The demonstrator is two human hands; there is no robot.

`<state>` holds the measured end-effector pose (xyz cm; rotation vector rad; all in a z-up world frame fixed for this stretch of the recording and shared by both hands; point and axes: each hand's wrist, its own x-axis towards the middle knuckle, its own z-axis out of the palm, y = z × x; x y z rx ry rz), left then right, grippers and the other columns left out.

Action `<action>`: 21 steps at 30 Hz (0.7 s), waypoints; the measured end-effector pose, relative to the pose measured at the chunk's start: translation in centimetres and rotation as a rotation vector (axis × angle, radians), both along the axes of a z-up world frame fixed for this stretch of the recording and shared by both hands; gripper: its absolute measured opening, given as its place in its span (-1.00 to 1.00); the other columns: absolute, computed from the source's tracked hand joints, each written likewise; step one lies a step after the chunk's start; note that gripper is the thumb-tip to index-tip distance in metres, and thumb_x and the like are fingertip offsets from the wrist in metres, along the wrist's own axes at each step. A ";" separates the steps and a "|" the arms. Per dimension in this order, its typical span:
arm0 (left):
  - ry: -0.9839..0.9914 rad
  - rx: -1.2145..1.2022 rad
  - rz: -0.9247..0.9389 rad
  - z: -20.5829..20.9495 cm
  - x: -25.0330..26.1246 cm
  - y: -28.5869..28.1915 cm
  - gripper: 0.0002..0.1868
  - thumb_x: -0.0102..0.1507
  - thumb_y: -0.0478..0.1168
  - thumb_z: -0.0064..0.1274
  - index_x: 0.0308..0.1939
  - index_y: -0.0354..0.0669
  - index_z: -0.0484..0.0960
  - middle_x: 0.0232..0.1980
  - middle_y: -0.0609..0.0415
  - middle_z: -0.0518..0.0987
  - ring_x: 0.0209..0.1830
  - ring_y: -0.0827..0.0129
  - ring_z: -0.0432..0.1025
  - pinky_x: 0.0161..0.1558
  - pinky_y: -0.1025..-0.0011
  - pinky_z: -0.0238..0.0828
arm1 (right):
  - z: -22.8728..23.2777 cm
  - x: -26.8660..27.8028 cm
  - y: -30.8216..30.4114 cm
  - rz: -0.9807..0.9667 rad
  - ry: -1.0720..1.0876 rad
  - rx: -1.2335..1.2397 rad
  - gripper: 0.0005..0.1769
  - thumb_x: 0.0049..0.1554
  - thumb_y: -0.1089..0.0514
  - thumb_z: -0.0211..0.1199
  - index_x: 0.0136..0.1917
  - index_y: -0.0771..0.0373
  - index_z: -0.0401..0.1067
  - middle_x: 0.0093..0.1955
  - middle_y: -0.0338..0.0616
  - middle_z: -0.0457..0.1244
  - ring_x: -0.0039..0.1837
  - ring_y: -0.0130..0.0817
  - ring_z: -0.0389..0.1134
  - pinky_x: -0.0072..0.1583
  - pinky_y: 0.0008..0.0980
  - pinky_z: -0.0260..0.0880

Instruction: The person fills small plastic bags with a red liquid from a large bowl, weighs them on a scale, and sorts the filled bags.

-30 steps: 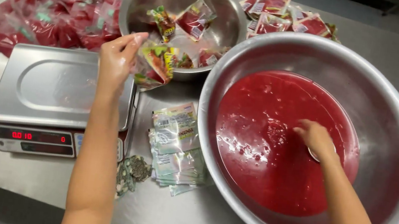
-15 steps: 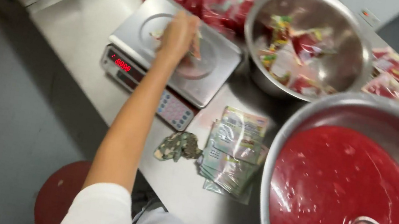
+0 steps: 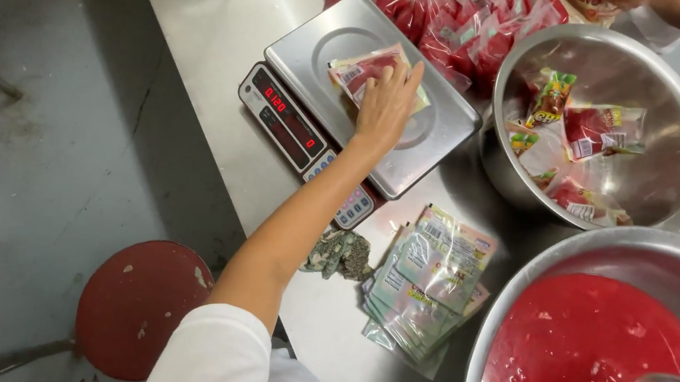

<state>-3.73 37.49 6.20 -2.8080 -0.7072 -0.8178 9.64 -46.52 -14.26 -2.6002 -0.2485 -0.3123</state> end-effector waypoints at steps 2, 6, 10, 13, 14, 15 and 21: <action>0.017 0.030 0.012 -0.6 0.3 0.1 -0.38 0.16 -0.17 0.21 0.26 0.03 0.30 0.13 0.00 0.40 -0.09 0.25 0.34 -0.20 0.32 0.35 | 5.1 -2.2 5.9 0.100 -0.020 -0.044 -0.13 0.16 0.54 0.15 0.73 0.61 0.17 -0.37 0.32 0.16 -0.38 0.07 0.17 -0.29 -0.10 0.16; 0.020 0.007 -0.007 -1.1 0.9 0.6 -0.32 0.05 -0.19 0.30 0.21 0.02 0.34 0.05 0.05 0.39 -0.10 0.23 0.30 -0.19 0.29 0.32 | 12.5 -6.0 14.3 0.043 0.080 -0.207 -0.49 0.17 0.39 0.15 0.40 0.32 0.45 0.01 0.24 0.35 -0.03 0.16 0.36 0.12 -0.06 0.31; 0.008 0.032 0.000 -1.4 1.4 0.7 -0.56 0.10 -0.24 0.22 0.00 0.02 0.39 -0.03 0.07 0.41 -0.13 0.26 0.32 -0.20 0.31 0.32 | 14.1 -7.1 16.6 -0.176 0.293 -0.326 -0.63 0.27 0.21 0.19 0.31 0.39 0.45 0.10 0.32 0.38 0.06 0.27 0.40 0.09 0.01 0.34; 0.007 0.019 -0.013 -1.7 2.0 1.0 -0.64 0.10 -0.26 0.21 -0.09 0.03 0.42 -0.09 0.11 0.41 -0.13 0.26 0.32 -0.21 0.31 0.33 | 13.4 -7.5 16.6 -0.226 0.243 -0.279 -0.68 0.28 0.24 0.29 0.21 0.55 0.47 0.00 0.35 0.38 -0.04 0.22 0.40 -0.01 0.00 0.37; -0.003 0.016 -0.021 -1.8 2.2 1.1 -0.68 0.09 -0.28 0.19 -0.14 0.03 0.43 -0.13 0.12 0.41 -0.13 0.26 0.31 -0.21 0.31 0.33 | 13.9 -8.1 17.4 -0.278 0.235 -0.275 -0.72 0.29 0.28 0.30 0.15 0.61 0.48 -0.03 0.37 0.37 -0.10 0.19 0.39 -0.08 0.01 0.40; -0.001 0.017 -0.025 -1.8 2.4 1.2 -0.68 0.09 -0.28 0.19 -0.14 0.03 0.43 -0.13 0.12 0.41 -0.13 0.26 0.31 -0.21 0.31 0.33 | 13.1 -7.9 16.3 -0.281 0.238 -0.274 -0.72 0.29 0.28 0.30 0.15 0.61 0.48 -0.03 0.37 0.37 -0.10 0.19 0.39 -0.08 0.01 0.40; -0.330 0.228 -0.145 -6.8 5.1 4.0 -0.93 0.09 -0.26 -0.10 -0.42 0.01 0.50 -0.22 0.03 0.44 -0.27 0.13 0.36 -0.45 0.17 0.30 | 18.8 -11.3 21.2 -0.375 0.427 -0.291 -0.60 0.24 0.02 0.26 0.15 0.40 0.50 -0.12 0.25 0.45 -0.05 0.10 0.45 0.04 -0.04 0.31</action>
